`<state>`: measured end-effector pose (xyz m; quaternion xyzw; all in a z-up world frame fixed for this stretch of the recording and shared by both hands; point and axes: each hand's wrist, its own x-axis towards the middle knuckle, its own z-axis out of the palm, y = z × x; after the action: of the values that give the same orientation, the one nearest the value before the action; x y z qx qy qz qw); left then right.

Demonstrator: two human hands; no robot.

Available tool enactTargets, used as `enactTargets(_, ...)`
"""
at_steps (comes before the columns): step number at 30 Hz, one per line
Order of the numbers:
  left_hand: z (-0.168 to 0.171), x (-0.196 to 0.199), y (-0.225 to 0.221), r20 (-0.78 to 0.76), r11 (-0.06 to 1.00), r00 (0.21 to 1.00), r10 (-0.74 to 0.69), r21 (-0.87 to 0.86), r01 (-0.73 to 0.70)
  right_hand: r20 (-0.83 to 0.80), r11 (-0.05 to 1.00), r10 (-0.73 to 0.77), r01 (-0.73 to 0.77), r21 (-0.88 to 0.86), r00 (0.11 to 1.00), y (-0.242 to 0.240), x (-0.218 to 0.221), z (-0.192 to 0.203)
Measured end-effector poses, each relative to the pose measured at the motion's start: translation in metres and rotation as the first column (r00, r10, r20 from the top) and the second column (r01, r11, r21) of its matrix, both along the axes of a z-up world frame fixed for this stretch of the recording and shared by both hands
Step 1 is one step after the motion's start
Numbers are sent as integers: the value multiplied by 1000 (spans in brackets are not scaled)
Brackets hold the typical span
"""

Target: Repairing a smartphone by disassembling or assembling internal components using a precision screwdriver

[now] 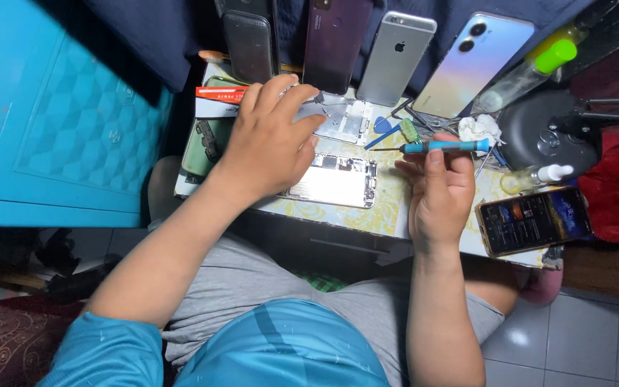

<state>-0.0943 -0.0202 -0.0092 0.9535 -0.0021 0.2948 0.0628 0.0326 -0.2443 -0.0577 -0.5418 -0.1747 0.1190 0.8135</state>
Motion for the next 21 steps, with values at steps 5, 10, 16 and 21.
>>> enactTargets(5,-1,9,-4,-100,999,995,-5,-50,0,-20,1000,16,-16,15,1000,-5,-1,-6)
enactTargets(10,-3,14,-6,-155,998,988,-13,-55,5,-16,999,42,-42,21,999,-9,1,-12)
enactTargets(16,-9,15,-10,-171,999,985,13,-37,-19,-5,997,77,-77,-19,997,-10,2,-12)
enactTargets(21,-17,16,-7,-134,992,991,25,126,-8,5,997,78,-78,-11,997,-10,2,-14)
